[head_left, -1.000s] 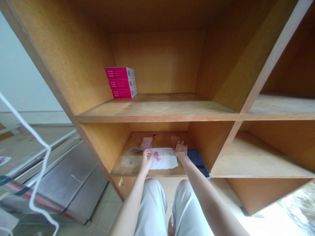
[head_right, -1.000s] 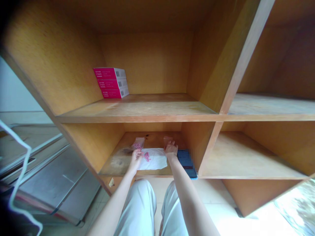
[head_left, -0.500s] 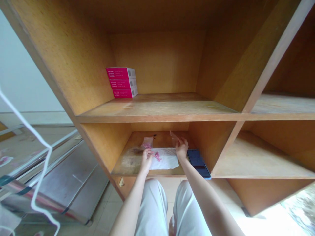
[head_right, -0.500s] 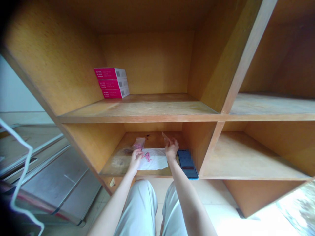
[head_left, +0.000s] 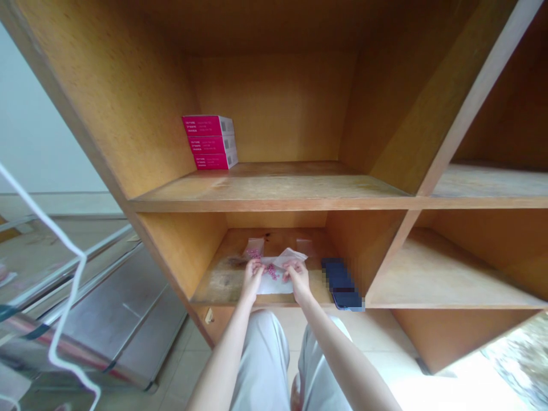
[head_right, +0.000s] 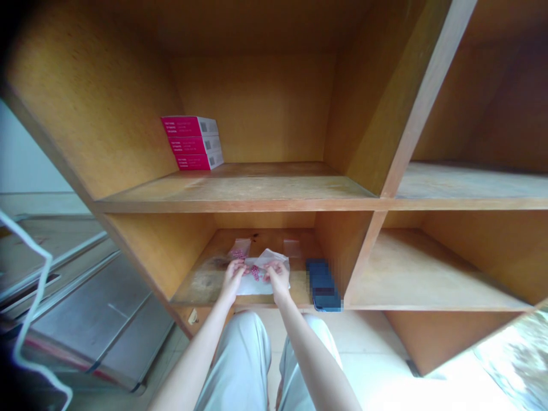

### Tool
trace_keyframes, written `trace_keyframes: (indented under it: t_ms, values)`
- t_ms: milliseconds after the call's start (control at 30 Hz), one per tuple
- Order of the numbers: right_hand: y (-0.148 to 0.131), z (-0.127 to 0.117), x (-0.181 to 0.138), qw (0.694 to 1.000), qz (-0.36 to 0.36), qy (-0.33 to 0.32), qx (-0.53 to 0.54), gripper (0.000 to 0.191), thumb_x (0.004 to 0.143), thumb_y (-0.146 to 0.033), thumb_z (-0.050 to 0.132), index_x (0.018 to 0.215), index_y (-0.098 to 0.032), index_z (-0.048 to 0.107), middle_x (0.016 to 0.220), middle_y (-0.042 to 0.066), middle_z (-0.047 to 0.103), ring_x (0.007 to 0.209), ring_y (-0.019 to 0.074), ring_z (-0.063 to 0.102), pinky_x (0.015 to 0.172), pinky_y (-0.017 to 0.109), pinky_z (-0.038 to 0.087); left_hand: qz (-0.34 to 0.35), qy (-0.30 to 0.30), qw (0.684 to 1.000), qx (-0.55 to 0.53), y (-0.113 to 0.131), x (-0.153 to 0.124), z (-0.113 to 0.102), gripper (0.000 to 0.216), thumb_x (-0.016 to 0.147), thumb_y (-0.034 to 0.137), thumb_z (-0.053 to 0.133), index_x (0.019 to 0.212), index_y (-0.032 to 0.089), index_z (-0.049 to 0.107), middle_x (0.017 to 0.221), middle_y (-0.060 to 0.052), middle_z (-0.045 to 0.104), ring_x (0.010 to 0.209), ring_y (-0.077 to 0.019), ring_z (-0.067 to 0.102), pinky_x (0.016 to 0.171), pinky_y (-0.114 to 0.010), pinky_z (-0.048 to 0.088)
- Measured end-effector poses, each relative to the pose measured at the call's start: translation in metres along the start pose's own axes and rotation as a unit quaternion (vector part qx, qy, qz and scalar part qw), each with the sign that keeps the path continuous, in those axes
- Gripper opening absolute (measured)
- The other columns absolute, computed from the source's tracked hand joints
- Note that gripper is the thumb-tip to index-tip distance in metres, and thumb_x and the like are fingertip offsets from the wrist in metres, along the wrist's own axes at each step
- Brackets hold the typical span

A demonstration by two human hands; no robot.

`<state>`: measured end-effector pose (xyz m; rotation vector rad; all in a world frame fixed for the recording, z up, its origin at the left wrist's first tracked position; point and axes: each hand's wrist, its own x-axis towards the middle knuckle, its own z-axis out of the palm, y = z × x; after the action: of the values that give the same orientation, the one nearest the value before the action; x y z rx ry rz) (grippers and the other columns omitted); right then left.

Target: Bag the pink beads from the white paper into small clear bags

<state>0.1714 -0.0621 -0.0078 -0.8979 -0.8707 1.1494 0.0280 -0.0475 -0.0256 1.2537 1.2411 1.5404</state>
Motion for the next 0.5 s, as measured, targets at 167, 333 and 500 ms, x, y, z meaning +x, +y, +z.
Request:
trace_keyframes:
  t_ms: [167, 333, 500]
  values:
    - [0.003, -0.004, -0.001, 0.999, 0.006, -0.028, 0.017, 0.012, 0.063, -0.027, 0.057, 0.066, -0.019, 0.050, 0.069, -0.001, 0.060, 0.039, 0.0079, 0.045, 0.038, 0.021, 0.036, 0.015, 0.009, 1.000, -0.012, 0.006, -0.003, 0.001, 0.022, 0.070, 0.027, 0.052, 0.089, 0.017, 0.048, 0.075, -0.002, 0.059, 0.074, -0.0156, 0.060, 0.071, -0.031, 0.048]
    - [0.000, -0.002, -0.002, 0.999, 0.005, -0.029, 0.022, 0.012, 0.063, -0.027, 0.058, 0.067, -0.019, 0.050, 0.068, -0.001, 0.061, 0.041, 0.0089, 0.048, 0.040, 0.022, 0.040, 0.040, -0.026, 0.999, 0.009, 0.021, -0.006, 0.005, 0.019, 0.069, 0.027, 0.055, 0.084, 0.017, 0.049, 0.079, -0.004, 0.061, 0.076, -0.0160, 0.060, 0.073, -0.031, 0.046]
    - [0.002, -0.003, -0.001, 0.999, 0.004, -0.034, 0.021, 0.012, 0.063, -0.028, 0.057, 0.068, -0.018, 0.053, 0.069, 0.001, 0.063, 0.042, 0.0098, 0.052, 0.045, 0.023, 0.043, 0.087, -0.096, 0.991, 0.026, 0.046, -0.002, 0.014, 0.019, 0.068, 0.016, 0.052, 0.085, 0.018, 0.045, 0.098, -0.006, 0.060, 0.087, -0.0161, 0.058, 0.076, -0.030, 0.044]
